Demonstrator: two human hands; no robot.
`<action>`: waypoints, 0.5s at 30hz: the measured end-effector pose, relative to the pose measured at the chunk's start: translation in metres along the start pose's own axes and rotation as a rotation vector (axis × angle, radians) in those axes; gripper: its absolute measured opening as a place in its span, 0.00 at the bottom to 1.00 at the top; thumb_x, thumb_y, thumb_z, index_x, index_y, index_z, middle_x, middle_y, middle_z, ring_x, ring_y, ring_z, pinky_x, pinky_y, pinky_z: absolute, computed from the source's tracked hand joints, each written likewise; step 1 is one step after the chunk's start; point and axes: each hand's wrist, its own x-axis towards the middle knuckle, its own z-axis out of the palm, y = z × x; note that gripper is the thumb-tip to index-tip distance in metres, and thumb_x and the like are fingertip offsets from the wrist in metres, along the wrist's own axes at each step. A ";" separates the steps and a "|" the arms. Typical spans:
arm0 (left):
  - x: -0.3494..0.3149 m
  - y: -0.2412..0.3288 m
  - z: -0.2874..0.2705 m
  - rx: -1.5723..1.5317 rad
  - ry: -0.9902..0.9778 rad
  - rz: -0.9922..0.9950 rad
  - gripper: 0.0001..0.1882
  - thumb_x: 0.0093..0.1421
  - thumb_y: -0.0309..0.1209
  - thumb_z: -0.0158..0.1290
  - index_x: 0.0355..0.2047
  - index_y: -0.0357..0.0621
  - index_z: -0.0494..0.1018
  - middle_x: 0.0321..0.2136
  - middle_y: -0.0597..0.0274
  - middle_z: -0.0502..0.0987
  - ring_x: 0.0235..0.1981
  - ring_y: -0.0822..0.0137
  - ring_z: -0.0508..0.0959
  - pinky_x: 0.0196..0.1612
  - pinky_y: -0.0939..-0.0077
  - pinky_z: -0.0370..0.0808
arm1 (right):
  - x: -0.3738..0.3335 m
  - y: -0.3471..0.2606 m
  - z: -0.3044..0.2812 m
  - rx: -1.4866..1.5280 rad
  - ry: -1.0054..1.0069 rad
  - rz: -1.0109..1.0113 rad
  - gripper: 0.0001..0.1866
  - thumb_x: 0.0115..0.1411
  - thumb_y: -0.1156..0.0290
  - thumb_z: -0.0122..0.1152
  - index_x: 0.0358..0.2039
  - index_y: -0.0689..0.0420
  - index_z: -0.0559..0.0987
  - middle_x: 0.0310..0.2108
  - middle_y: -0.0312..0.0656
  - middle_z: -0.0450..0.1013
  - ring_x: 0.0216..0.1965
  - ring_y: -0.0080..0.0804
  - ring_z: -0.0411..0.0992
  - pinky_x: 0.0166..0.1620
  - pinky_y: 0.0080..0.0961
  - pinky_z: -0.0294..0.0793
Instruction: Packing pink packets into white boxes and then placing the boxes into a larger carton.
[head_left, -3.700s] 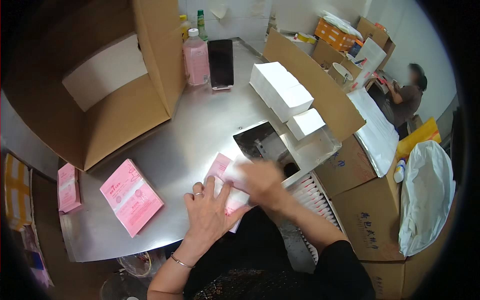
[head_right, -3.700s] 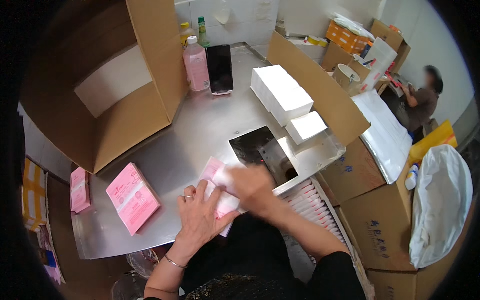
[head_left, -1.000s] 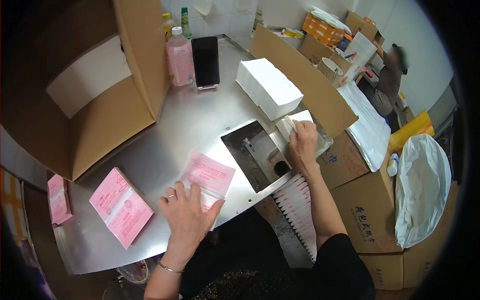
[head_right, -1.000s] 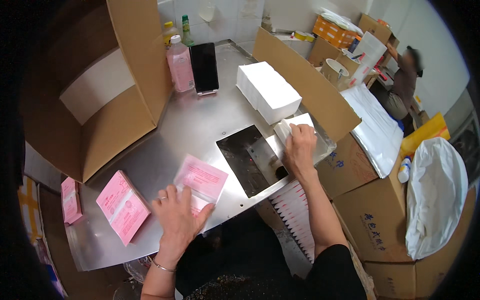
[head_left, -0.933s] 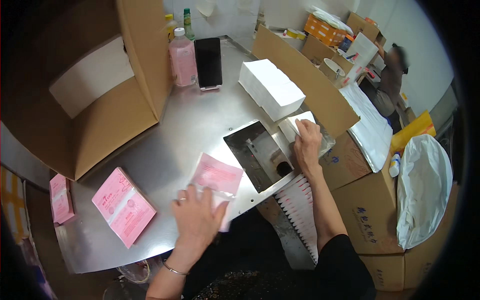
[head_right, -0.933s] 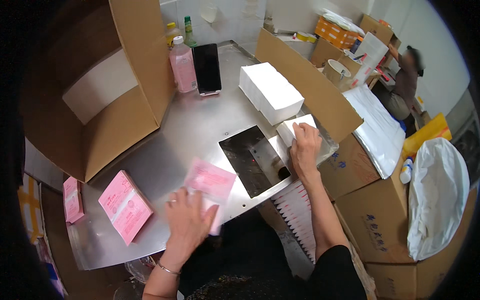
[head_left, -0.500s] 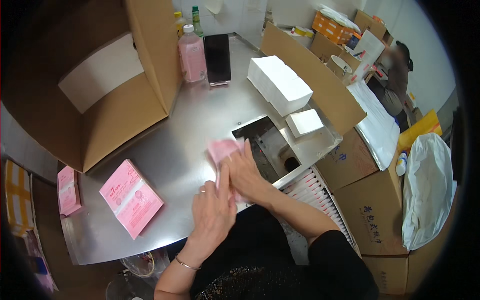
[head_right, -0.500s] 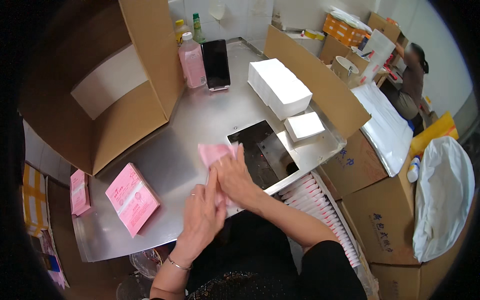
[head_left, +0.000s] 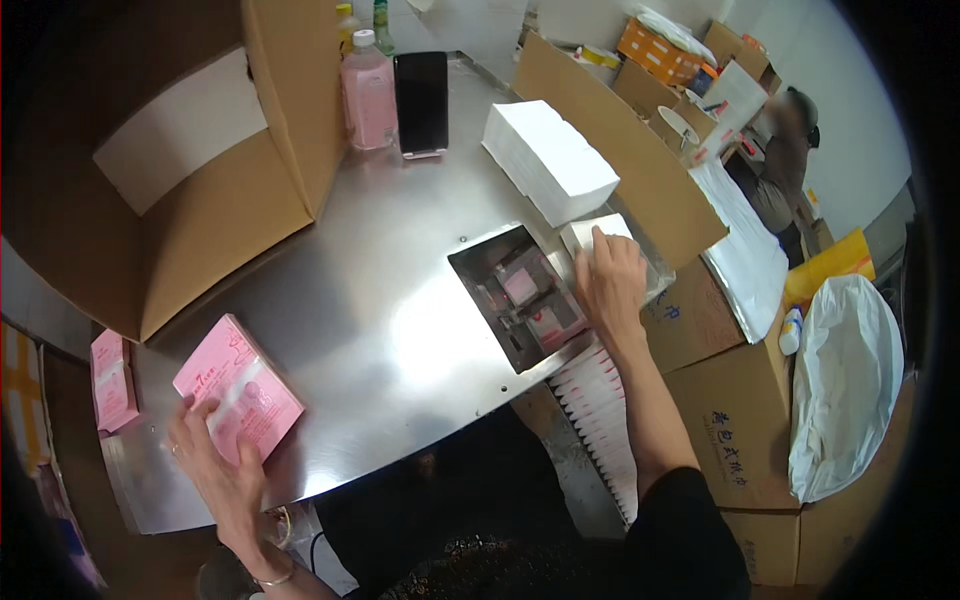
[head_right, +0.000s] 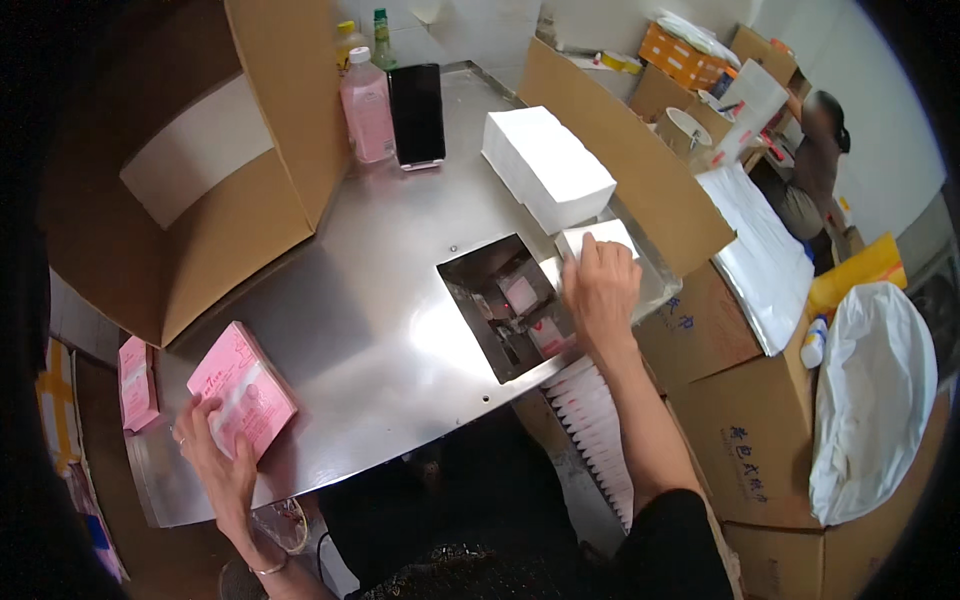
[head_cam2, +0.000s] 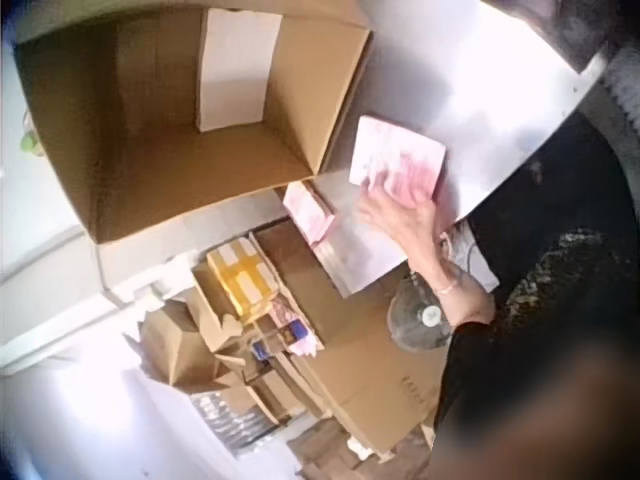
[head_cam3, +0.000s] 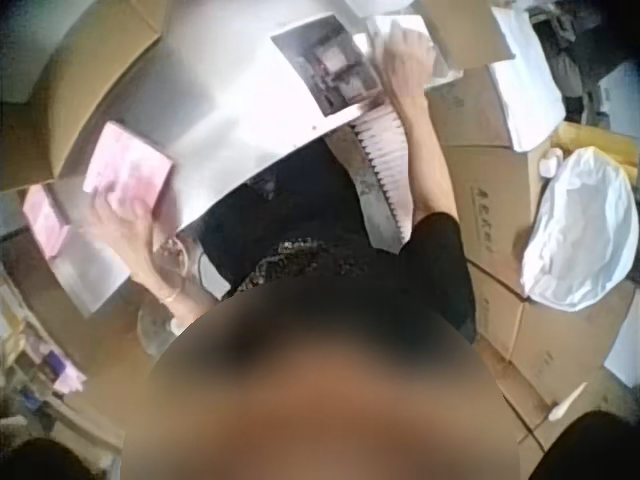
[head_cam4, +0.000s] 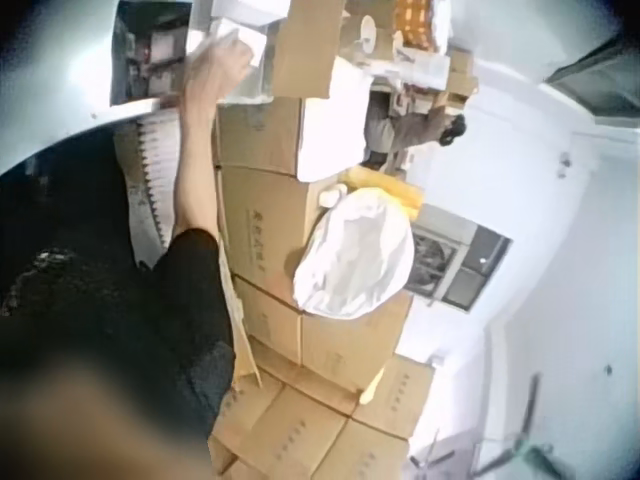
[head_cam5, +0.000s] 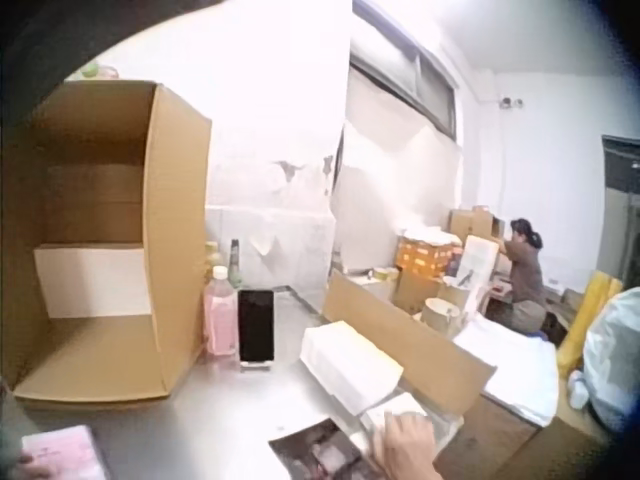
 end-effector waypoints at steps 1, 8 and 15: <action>0.002 -0.003 0.008 0.008 -0.103 -0.097 0.14 0.49 0.21 0.53 0.38 0.39 0.72 0.38 0.50 0.72 0.44 0.47 0.72 0.60 0.48 0.60 | -0.002 0.017 0.013 -0.046 -0.078 0.046 0.08 0.61 0.70 0.60 0.37 0.60 0.80 0.34 0.47 0.73 0.41 0.45 0.71 0.45 0.45 0.67; 0.016 0.020 0.004 -0.246 -0.192 -0.067 0.14 0.57 0.22 0.50 0.44 0.36 0.70 0.39 0.49 0.71 0.41 0.50 0.71 0.54 0.61 0.67 | 0.001 0.035 0.032 0.072 0.027 0.035 0.09 0.61 0.70 0.59 0.28 0.62 0.81 0.32 0.47 0.72 0.38 0.46 0.70 0.40 0.43 0.69; 0.014 0.122 0.086 -0.421 -0.358 0.294 0.10 0.57 0.19 0.54 0.41 0.38 0.72 0.33 0.50 0.71 0.36 0.51 0.71 0.40 0.59 0.68 | -0.002 0.048 0.027 0.199 -0.123 0.106 0.07 0.60 0.74 0.58 0.35 0.62 0.82 0.33 0.48 0.72 0.38 0.47 0.70 0.42 0.45 0.69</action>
